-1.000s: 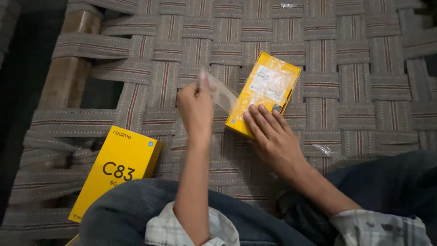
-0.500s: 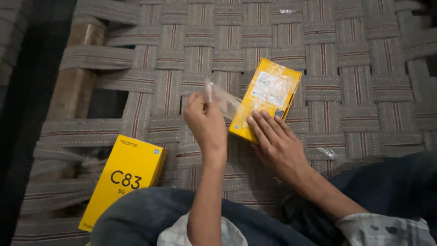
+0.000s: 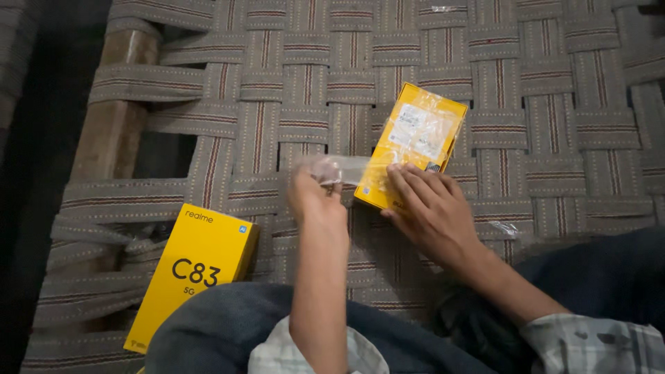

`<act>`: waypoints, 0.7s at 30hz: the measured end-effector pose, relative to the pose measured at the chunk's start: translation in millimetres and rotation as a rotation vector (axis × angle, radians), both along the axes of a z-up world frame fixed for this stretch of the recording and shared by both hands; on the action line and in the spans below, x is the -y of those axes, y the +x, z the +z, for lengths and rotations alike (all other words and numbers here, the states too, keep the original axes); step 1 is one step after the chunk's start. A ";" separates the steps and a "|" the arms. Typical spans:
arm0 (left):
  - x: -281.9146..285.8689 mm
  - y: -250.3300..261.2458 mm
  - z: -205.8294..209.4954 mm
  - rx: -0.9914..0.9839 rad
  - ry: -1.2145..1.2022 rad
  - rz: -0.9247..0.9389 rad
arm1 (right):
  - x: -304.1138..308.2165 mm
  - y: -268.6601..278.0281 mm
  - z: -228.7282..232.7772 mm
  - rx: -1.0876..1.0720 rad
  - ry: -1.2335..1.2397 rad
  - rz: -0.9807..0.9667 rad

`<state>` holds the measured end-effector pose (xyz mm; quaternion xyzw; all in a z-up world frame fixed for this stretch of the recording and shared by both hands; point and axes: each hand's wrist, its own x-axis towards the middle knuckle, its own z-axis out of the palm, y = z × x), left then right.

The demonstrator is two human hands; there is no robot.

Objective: The person removes the clear plastic shrink wrap from a yellow Realme C73 phone box. They peel the film from the edges and sides, then discard the plastic. A second yellow Realme C83 box is visible nearby.

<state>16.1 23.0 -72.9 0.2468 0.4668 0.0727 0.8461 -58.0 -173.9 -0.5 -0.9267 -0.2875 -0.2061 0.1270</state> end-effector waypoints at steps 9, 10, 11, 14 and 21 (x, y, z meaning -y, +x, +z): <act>9.3 -8.4 7.0 0.089 -0.007 0.101 | -3.0 8.2 3.0 -0.047 0.063 -0.058; 10.5 -8.5 7.7 0.069 0.011 0.096 | -2.6 9.3 2.0 -0.022 0.065 -0.060; 10.9 -10.8 8.0 0.046 0.029 0.091 | -1.6 8.8 0.7 0.001 0.060 -0.051; 10.6 -16.0 9.5 -0.007 0.012 0.068 | 4.6 8.5 -2.2 0.047 0.080 -0.028; -3.6 -29.3 5.6 -0.070 -0.089 0.062 | 2.6 9.8 -4.8 0.053 0.200 0.080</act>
